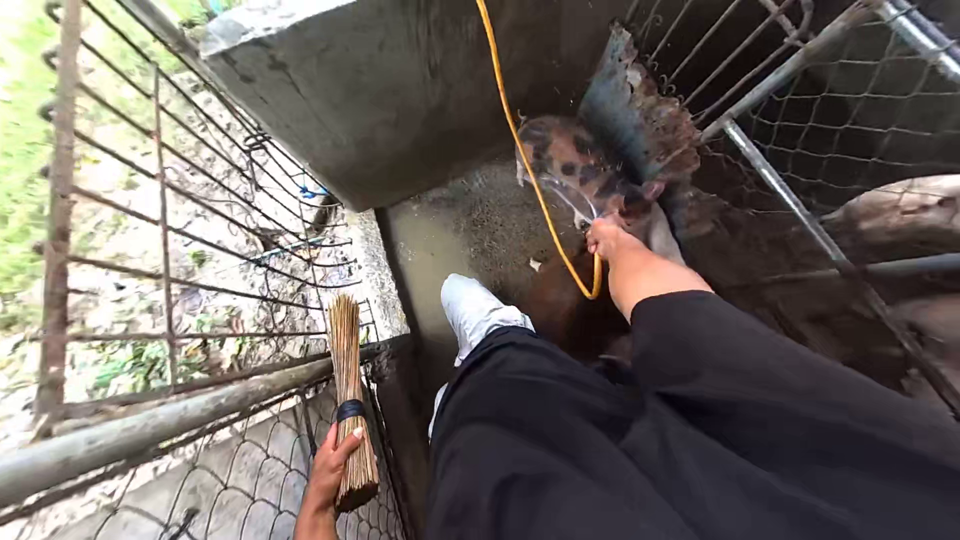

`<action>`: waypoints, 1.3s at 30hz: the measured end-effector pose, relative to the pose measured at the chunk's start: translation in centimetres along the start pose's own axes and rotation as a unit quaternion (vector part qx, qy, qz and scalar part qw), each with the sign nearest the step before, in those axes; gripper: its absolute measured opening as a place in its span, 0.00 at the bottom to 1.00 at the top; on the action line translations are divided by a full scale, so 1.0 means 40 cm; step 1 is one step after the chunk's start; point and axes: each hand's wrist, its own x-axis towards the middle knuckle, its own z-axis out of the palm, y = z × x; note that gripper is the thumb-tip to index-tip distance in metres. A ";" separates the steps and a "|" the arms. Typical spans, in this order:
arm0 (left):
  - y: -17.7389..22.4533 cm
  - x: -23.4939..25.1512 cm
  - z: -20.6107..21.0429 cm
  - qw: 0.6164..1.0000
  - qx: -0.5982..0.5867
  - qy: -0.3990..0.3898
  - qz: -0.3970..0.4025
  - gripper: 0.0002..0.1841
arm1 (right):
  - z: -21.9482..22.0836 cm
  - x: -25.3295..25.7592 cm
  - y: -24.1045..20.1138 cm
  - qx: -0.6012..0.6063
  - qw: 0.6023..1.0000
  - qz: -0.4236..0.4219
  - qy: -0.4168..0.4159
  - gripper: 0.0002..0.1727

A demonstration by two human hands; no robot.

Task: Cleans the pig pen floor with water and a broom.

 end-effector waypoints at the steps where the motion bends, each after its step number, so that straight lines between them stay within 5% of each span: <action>1: 0.015 0.015 0.001 1.000 0.006 -0.003 -0.004 0.34 | -0.014 0.024 -0.006 0.059 0.998 0.009 0.006 0.08; 2: 0.031 0.031 0.001 1.000 0.011 -0.006 -0.005 0.33 | -0.028 0.050 -0.011 0.114 0.993 0.016 0.011 0.03; 6: 0.109 0.131 0.003 0.999 0.029 -0.023 -0.004 0.32 | -0.072 0.157 -0.007 0.295 0.952 0.061 0.047 0.07; 11: 0.290 0.296 0.073 0.998 0.040 -0.038 -0.015 0.29 | -0.114 0.313 0.074 0.361 0.919 0.129 0.096 0.04; 17: 0.602 0.466 0.213 0.992 0.103 -0.045 -0.061 0.27 | -0.185 0.437 -0.085 0.055 0.981 0.174 0.066 0.09; 22: 0.827 0.604 0.306 0.976 0.195 -0.038 -0.089 0.24 | -0.131 0.541 -0.407 -0.233 0.970 0.043 -0.048 0.20; 27: 0.918 0.706 0.376 0.969 0.220 -0.045 -0.100 0.31 | 0.000 0.723 -0.583 -0.485 0.859 -0.123 -0.103 0.28; 33: 0.941 0.793 0.441 0.962 0.229 -0.035 -0.142 0.41 | 0.237 0.650 -0.817 -0.595 0.768 -0.163 -0.172 0.29; 39: 0.930 0.906 0.515 0.938 0.302 -0.062 -0.156 0.50 | 0.449 0.699 -0.927 -0.687 0.666 -0.190 -0.218 0.34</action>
